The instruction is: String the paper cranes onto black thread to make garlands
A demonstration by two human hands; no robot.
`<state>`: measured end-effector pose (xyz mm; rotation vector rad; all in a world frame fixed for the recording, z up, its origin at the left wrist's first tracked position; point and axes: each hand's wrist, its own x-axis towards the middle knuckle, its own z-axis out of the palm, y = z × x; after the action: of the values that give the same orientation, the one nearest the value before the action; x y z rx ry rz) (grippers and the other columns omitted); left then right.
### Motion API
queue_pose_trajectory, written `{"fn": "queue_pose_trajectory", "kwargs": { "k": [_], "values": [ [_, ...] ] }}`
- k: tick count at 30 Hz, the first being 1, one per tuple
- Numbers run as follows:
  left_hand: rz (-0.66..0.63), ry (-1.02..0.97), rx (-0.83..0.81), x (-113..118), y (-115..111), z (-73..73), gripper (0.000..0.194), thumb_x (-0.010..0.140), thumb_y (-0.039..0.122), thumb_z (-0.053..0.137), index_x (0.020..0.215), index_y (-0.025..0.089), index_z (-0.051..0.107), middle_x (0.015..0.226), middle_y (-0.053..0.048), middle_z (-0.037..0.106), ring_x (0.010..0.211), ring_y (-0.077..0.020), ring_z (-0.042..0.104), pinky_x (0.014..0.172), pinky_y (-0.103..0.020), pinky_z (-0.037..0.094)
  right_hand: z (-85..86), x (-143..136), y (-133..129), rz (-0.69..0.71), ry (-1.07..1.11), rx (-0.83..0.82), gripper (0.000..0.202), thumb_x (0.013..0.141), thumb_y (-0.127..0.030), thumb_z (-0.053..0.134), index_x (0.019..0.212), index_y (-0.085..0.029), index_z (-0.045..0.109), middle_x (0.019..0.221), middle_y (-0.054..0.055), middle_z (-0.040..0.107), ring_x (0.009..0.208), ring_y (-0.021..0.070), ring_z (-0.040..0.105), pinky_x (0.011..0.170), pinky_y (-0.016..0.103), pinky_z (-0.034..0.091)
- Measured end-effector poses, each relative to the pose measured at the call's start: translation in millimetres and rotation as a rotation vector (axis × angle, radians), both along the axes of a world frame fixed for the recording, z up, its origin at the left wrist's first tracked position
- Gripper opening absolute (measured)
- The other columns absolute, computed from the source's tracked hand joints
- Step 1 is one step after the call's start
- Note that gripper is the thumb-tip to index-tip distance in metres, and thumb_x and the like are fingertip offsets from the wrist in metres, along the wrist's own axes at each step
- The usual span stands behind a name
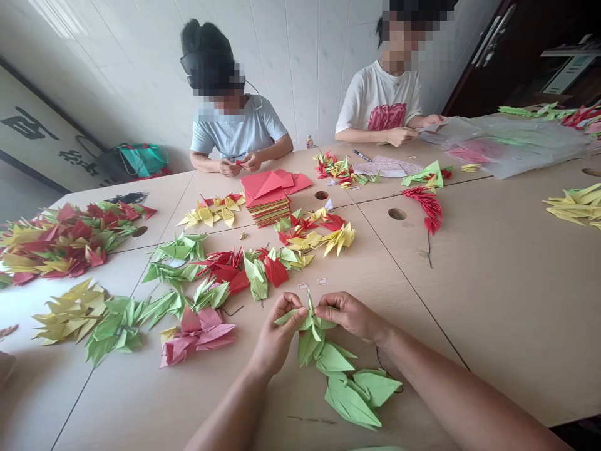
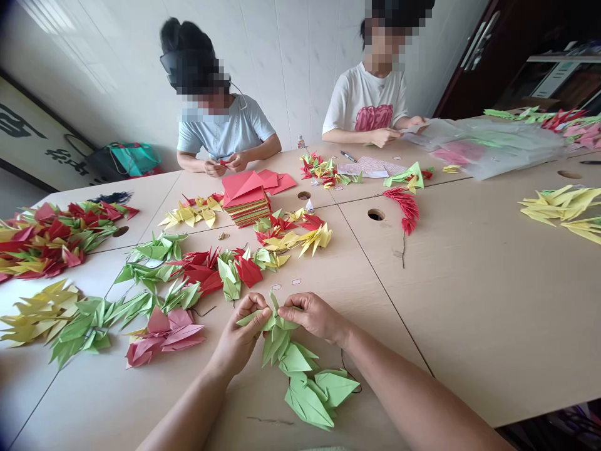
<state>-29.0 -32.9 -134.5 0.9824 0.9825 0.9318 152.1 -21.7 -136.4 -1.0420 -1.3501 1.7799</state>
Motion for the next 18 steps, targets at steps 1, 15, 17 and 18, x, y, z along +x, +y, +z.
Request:
{"fn": "queue_pose_trajectory", "kwargs": {
  "k": [1,15,17,18],
  "values": [
    [0.01,0.002,-0.002,-0.4,0.6,0.1,0.023,0.081,0.038,0.066,0.082,0.022,0.05,0.074,0.005,0.045,0.063,-0.0091,0.045,0.058,-0.02,0.043,0.5,0.1,0.0,-0.003,0.009,-0.021,0.041,0.078,-0.053,0.065,0.063,-0.017,0.052,0.062,-0.005,0.037,0.06,0.0101,0.032,0.058,0.025,0.028],
    [-0.344,0.021,0.074,-5.4,2.5,-5.6,0.059,0.074,0.032,0.076,0.126,0.026,0.049,0.129,-0.011,0.056,0.12,-0.0275,0.053,0.099,-0.042,0.042,-2.9,7.7,4.4,-0.104,0.164,-0.255,0.041,0.069,-0.052,0.073,0.066,-0.016,0.055,0.059,-0.005,0.043,0.054,0.0071,0.034,0.049,0.022,0.023],
    [-0.361,0.114,0.108,-6.7,1.8,-7.8,0.057,0.072,0.027,0.077,0.123,0.026,0.051,0.126,-0.011,0.057,0.121,-0.0271,0.052,0.102,-0.043,0.04,-2.1,8.0,4.7,-0.134,0.175,-0.265,0.041,0.068,-0.051,0.075,0.065,-0.016,0.055,0.059,-0.005,0.046,0.053,0.007,0.036,0.049,0.022,0.021],
    [-0.362,0.15,0.124,-7.0,1.3,-8.4,0.054,0.071,0.024,0.077,0.12,0.025,0.053,0.123,-0.011,0.059,0.119,-0.0267,0.053,0.102,-0.043,0.04,-2.0,8.3,4.9,-0.149,0.179,-0.272,0.041,0.066,-0.051,0.076,0.065,-0.016,0.055,0.058,-0.005,0.047,0.052,0.007,0.036,0.048,0.022,0.02]
  ]
}}
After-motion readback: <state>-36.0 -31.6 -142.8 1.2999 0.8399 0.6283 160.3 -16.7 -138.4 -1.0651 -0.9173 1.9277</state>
